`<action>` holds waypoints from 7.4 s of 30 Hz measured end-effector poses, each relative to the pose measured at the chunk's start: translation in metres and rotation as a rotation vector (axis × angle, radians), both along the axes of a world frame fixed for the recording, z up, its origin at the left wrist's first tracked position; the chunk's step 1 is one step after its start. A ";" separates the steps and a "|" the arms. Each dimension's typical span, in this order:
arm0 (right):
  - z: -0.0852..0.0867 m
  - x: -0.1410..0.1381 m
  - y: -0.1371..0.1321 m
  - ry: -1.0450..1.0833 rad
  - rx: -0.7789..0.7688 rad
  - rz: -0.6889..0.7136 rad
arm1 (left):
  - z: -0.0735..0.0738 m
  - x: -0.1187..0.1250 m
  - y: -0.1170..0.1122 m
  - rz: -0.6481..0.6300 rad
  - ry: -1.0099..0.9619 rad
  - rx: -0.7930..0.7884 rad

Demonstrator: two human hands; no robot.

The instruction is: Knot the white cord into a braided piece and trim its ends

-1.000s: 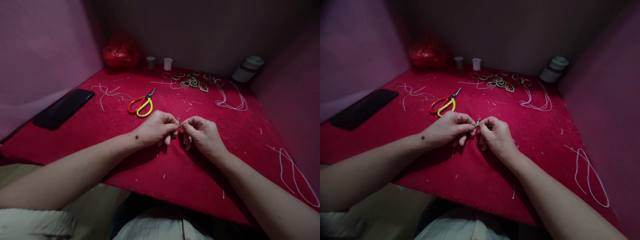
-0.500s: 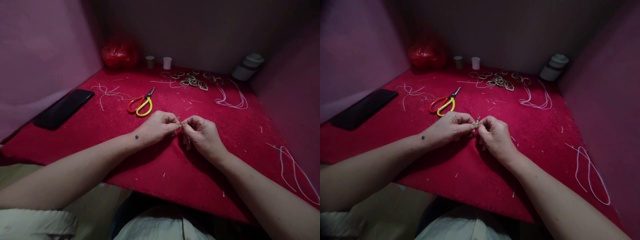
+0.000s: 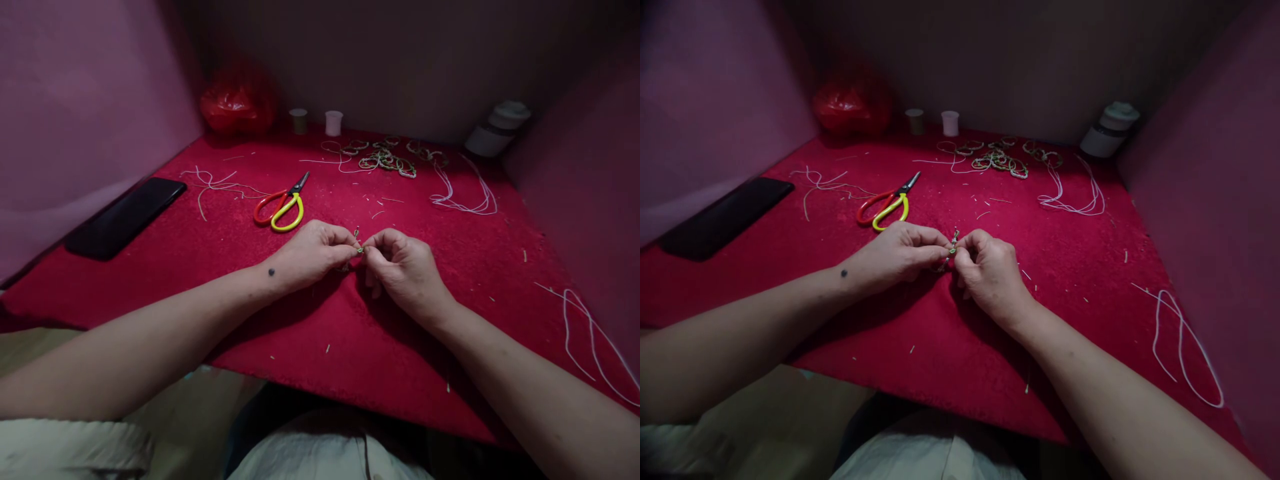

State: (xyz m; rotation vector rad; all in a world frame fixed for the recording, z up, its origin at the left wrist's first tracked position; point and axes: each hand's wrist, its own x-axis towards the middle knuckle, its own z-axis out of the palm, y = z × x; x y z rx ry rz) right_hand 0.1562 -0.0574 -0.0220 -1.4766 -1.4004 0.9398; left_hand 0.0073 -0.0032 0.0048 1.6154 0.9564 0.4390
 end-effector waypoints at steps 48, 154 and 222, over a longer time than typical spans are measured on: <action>-0.014 0.001 0.004 -0.247 0.219 -0.055 | -0.003 0.005 -0.007 0.089 -0.130 -0.292; -0.018 0.000 0.008 -0.195 0.448 0.023 | -0.012 -0.021 0.047 0.014 -0.152 -0.136; 0.004 -0.011 0.002 0.120 0.160 -0.117 | -0.009 -0.014 0.037 0.202 -0.650 -0.235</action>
